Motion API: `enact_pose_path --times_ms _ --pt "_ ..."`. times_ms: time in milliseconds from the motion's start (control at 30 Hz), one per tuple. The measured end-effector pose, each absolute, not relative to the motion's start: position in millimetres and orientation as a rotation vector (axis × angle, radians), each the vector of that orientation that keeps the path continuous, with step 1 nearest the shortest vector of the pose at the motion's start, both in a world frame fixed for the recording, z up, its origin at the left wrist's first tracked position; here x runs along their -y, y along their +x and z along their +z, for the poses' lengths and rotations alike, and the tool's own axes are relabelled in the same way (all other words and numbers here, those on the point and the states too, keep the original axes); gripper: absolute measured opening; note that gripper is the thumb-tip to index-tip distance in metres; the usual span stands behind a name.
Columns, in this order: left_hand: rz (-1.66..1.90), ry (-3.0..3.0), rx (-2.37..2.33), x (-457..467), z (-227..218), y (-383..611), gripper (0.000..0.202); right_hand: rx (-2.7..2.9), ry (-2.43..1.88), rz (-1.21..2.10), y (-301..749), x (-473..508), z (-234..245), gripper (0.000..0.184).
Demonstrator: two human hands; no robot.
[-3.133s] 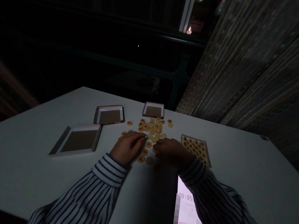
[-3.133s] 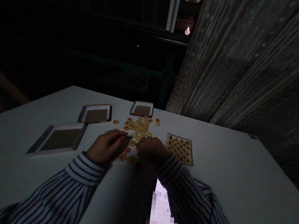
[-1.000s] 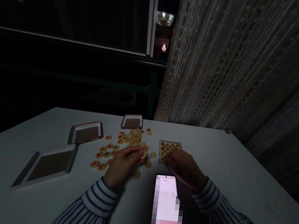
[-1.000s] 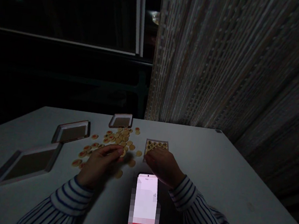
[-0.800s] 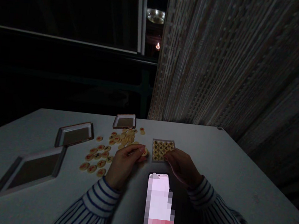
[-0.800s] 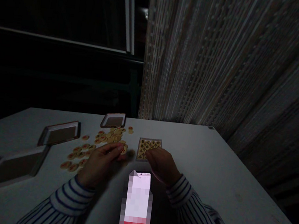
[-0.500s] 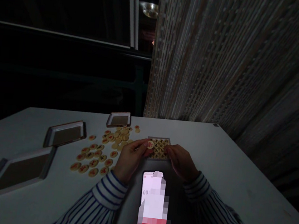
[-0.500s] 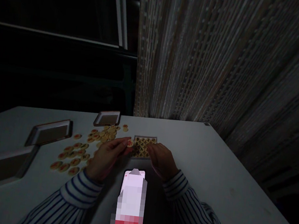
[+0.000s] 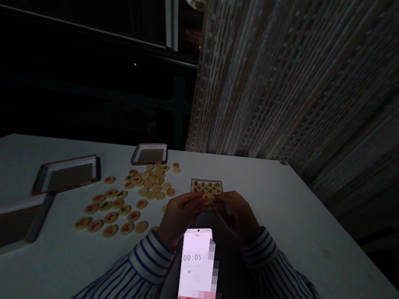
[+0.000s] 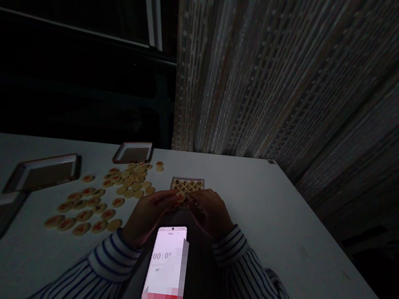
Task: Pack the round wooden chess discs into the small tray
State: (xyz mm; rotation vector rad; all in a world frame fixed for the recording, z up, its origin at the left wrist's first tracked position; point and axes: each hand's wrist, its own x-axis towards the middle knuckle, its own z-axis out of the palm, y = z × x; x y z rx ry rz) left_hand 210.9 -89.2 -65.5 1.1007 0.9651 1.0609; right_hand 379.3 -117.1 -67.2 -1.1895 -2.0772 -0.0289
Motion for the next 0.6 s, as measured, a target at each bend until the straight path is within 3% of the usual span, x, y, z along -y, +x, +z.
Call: enact_pose_path --times_ms 400,600 --pt "1.063 1.270 -0.875 88 -79 215 0.020 2.111 -1.077 -0.060 371 117 -68 0.026" --pt "1.037 1.372 -0.919 88 -76 211 0.021 2.087 -1.105 0.006 373 117 -65 0.018"
